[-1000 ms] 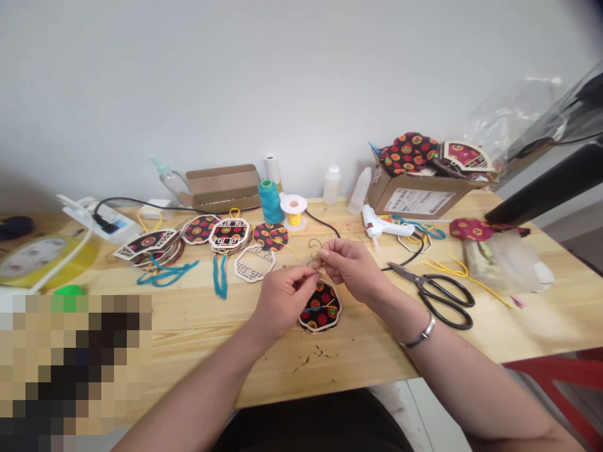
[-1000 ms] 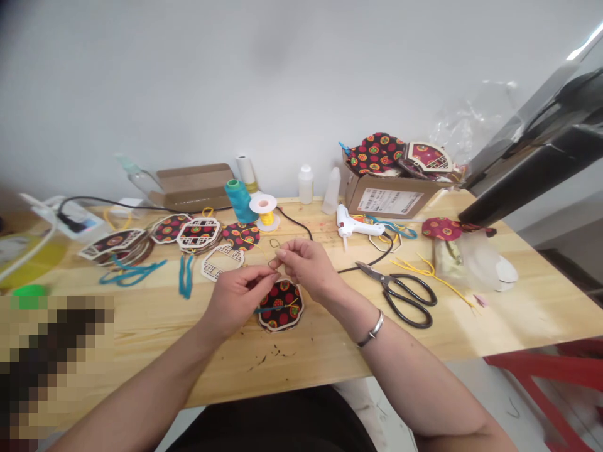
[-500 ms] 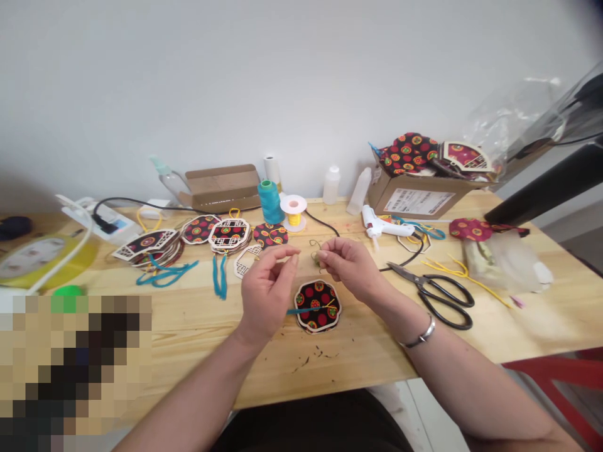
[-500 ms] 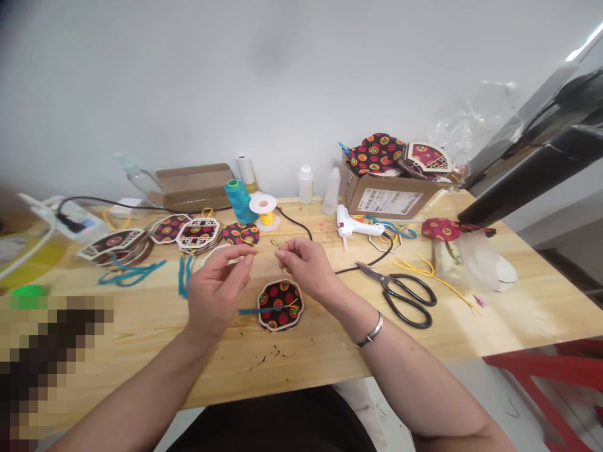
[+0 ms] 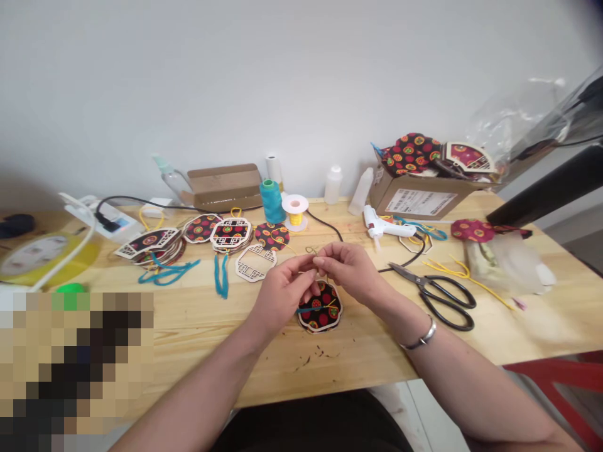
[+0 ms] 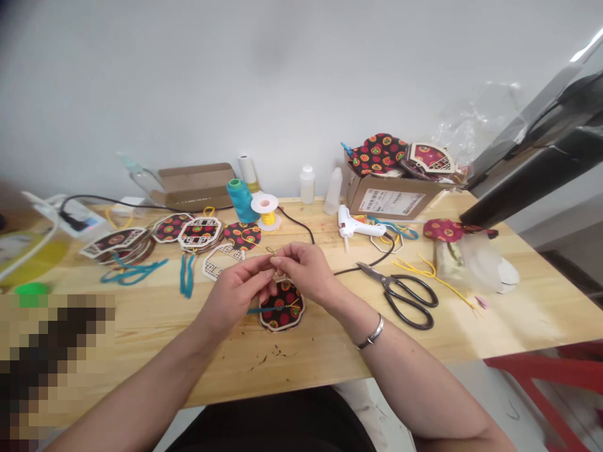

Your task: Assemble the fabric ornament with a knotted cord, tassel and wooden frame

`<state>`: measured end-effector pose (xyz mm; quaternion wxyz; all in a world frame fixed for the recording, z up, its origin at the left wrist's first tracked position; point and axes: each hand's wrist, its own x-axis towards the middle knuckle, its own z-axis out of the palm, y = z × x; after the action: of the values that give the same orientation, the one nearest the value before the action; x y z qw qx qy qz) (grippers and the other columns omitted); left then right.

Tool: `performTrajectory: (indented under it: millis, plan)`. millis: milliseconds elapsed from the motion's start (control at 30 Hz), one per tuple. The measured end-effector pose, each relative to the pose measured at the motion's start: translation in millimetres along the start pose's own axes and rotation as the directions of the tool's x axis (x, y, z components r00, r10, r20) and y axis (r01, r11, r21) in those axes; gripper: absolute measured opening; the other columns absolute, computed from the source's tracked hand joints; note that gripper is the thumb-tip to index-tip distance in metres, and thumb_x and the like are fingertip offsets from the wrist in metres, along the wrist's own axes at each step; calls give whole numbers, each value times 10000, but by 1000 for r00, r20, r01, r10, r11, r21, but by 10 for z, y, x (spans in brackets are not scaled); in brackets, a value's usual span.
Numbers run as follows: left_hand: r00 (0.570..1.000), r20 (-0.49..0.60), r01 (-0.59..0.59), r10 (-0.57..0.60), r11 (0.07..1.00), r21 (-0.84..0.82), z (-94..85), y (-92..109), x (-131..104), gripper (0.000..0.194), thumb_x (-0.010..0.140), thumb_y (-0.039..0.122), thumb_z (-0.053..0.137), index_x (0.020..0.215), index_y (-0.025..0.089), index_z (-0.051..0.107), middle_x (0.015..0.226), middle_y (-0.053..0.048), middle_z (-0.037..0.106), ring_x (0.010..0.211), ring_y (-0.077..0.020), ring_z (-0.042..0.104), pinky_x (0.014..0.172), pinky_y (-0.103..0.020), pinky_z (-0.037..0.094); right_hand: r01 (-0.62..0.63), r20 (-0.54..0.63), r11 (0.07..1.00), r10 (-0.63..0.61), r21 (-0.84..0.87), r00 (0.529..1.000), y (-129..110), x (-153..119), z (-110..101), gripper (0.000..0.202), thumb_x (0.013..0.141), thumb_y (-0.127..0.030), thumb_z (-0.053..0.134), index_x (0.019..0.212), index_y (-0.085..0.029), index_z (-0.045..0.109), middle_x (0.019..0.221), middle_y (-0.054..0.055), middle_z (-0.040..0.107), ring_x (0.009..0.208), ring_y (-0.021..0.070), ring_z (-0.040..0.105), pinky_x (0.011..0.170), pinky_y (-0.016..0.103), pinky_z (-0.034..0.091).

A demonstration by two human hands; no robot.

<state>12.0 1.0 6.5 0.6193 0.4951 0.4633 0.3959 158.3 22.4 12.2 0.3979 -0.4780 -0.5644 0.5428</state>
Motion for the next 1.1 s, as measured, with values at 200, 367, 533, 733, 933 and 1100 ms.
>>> performTrajectory:
  millis: [200, 367, 533, 733, 933, 1100]
  plan:
    - [993, -114, -18, 26, 997, 75, -25, -26, 9, 185, 768, 280, 615, 886, 172, 708, 521, 41, 512, 491, -71, 437, 461, -182, 345, -23, -4, 1000, 23, 3, 1000, -2, 6, -1, 178, 728, -280, 615, 622, -158, 541, 539, -44, 515, 478, 58, 398, 463, 208, 311]
    - [984, -160, -67, 84, 992, 107, -34, -22, 12, 130, 746, 272, 643, 799, 192, 731, 521, 45, 525, 481, -61, 405, 460, -179, 332, -48, 4, 999, 47, 21, 999, 2, 8, 4, 187, 717, -304, 645, 653, -154, 551, 525, -59, 492, 463, 53, 387, 455, 208, 304]
    - [991, -123, -47, 46, 999, -9, -35, -13, 20, 113, 738, 253, 652, 783, 195, 737, 490, 52, 522, 453, -50, 400, 461, -172, 342, -81, 41, 993, 78, 84, 996, -27, -3, -1, 237, 699, -346, 669, 648, -152, 543, 512, -61, 479, 446, 47, 371, 426, 203, 271]
    - [998, -59, -36, 27, 986, -162, -42, -19, 28, 107, 717, 238, 682, 787, 185, 742, 449, 64, 486, 427, -32, 384, 457, -157, 344, -137, 133, 968, 110, 209, 985, -11, -10, -30, 282, 680, -385, 690, 652, -150, 535, 499, -67, 464, 415, 30, 338, 396, 187, 212]
    - [999, -42, -4, -5, 975, -223, -51, -8, 39, 102, 678, 235, 714, 751, 169, 742, 479, 42, 553, 434, -35, 415, 443, -159, 344, -195, 221, 925, 126, 327, 967, -16, -22, -62, 287, 673, -374, 718, 677, -146, 544, 533, -61, 495, 404, 17, 336, 391, 180, 187]
    - [1000, -25, 7, -13, 969, -247, -53, -1, 38, 103, 670, 224, 718, 751, 167, 745, 495, 33, 579, 443, -41, 450, 474, -170, 385, -210, 238, 910, 128, 358, 963, -34, -24, -58, 293, 655, -369, 736, 670, -141, 553, 529, -58, 507, 401, 15, 334, 389, 180, 188]
